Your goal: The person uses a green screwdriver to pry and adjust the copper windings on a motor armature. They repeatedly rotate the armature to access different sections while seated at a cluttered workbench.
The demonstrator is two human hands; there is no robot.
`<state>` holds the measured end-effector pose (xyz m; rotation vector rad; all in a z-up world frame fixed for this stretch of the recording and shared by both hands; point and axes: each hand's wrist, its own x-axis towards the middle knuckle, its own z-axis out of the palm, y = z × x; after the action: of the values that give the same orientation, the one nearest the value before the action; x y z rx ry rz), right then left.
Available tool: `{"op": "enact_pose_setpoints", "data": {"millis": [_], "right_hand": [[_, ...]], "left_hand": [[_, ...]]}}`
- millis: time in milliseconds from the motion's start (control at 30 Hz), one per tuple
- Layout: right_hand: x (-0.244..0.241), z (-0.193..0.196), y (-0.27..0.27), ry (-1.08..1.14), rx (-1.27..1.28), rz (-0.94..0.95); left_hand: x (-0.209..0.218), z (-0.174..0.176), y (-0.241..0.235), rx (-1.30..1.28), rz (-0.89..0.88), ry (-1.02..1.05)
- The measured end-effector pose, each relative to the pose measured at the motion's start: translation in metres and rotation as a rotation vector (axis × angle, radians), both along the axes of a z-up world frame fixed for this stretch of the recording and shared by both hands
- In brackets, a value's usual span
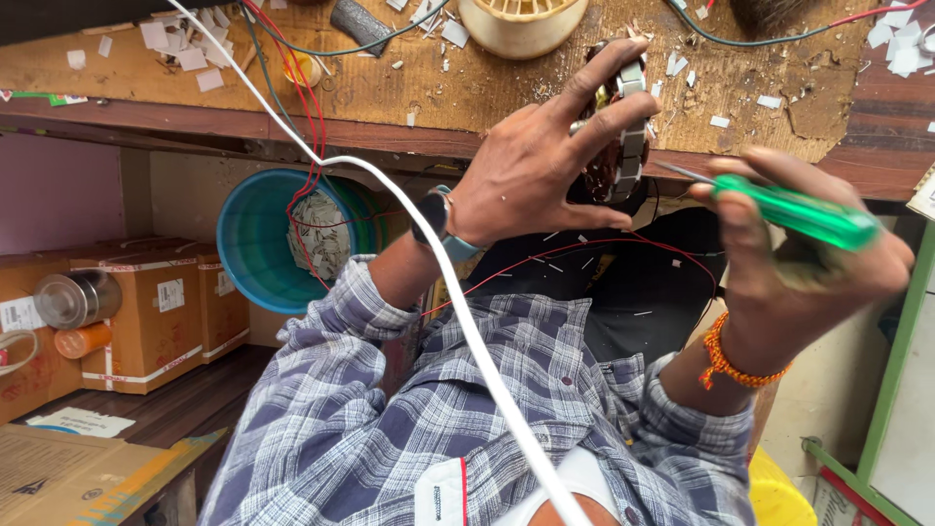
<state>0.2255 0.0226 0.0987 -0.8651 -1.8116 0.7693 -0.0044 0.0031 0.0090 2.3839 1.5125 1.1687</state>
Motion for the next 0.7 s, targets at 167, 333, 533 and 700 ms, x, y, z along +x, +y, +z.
{"op": "enact_pose_setpoints", "data": {"millis": [167, 333, 533, 700], "right_hand": [[0.015, -0.035, -0.016, 0.294, -0.094, -0.151], [0.016, -0.054, -0.015, 0.344, -0.091, -0.199], [0.006, -0.060, -0.020, 0.430, -0.044, -0.280], [0.000, -0.071, -0.033, 0.493, -0.019, -0.295]], "left_hand": [[-0.007, -0.005, 0.005, -0.125, -0.010, -0.120], [-0.006, -0.013, 0.000, -0.128, 0.074, -0.255], [0.001, -0.023, 0.002, -0.077, 0.089, -0.212], [0.003, -0.029, 0.010, -0.009, 0.086, -0.132]]}}
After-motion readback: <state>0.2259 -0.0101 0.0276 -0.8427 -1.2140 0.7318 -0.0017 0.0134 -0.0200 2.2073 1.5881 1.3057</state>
